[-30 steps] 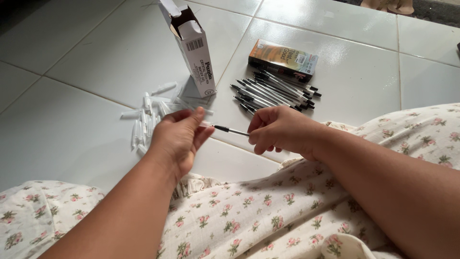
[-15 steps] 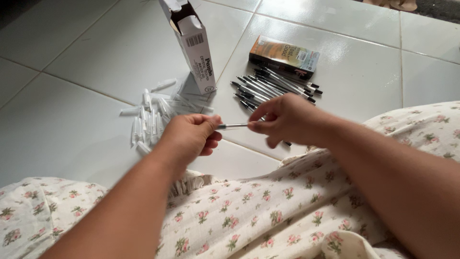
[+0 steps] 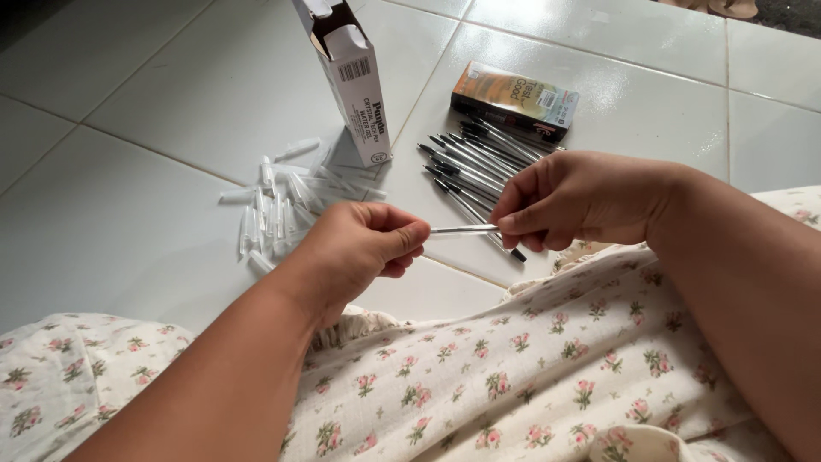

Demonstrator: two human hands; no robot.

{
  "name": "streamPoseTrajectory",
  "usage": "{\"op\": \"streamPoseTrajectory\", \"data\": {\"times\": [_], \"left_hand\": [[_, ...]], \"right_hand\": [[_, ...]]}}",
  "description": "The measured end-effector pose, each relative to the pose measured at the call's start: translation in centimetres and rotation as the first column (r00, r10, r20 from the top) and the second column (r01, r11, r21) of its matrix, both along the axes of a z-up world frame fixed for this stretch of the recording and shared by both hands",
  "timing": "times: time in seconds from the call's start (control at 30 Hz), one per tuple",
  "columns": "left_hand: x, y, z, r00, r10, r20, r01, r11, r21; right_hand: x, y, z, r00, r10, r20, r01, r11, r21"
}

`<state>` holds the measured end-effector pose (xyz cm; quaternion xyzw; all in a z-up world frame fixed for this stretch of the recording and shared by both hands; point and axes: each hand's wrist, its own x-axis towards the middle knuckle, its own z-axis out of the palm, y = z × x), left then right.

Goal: The person assembles multiple pens by inserting ink cartridges into clear barrels and attaching caps. The person repeatedly picks up a barrel, inserts a cartridge, and places the cap on the finished pen, stacking them on the floor.

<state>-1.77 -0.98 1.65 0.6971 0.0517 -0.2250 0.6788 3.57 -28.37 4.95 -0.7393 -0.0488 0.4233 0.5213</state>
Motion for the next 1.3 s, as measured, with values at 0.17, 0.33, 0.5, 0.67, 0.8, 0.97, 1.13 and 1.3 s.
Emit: {"op": "streamPoseTrajectory", "data": {"times": [0.17, 0.33, 0.5, 0.67, 0.8, 0.97, 1.13, 1.3], "left_hand": [[0.9, -1.0, 3.2, 0.923, 0.263, 0.28, -0.181, 0.941, -0.286], [5.8, 3.1, 10.3, 0.604, 0.155, 0.782, -0.625, 0.7, 0.344], [10.4, 4.7, 10.3, 0.335, -0.203, 0.92, -0.821, 0.417, 0.39], [11.6, 3.6, 8.9, 0.176, -0.342, 0.923, -0.867, 0.391, 0.309], [12.0, 2.4, 8.1, 0.176, -0.326, 0.929, -0.843, 0.436, 0.314], [11.2, 1.0, 6.2, 0.435, -0.236, 0.869, -0.791, 0.36, 0.494], [11.1, -0.1, 6.1, 0.541, -0.215, 0.813, -0.779, 0.237, 0.581], [11.4, -0.3, 6.0, 0.679, -0.023, 0.733, -0.69, 0.318, 0.65]], "right_hand": [[-0.1, 0.7, -0.7, 0.977, -0.209, -0.045, 0.213, 0.929, 0.301], [0.5, 0.3, -0.7, 0.932, -0.357, -0.068, 0.357, 0.863, 0.357], [0.9, 0.6, -1.6, 0.92, -0.387, -0.057, 0.387, 0.88, 0.274], [0.6, 0.9, -2.3, 0.932, -0.358, -0.059, 0.363, 0.917, 0.164], [0.7, 0.9, -2.5, 0.919, -0.39, -0.063, 0.395, 0.911, 0.116], [0.6, 1.2, -2.9, 0.923, -0.381, -0.057, 0.385, 0.918, 0.092], [0.6, 1.5, -3.3, 0.928, -0.37, -0.046, 0.372, 0.926, 0.067], [0.6, 1.5, -3.3, 0.921, -0.387, -0.048, 0.389, 0.92, 0.037]]}}
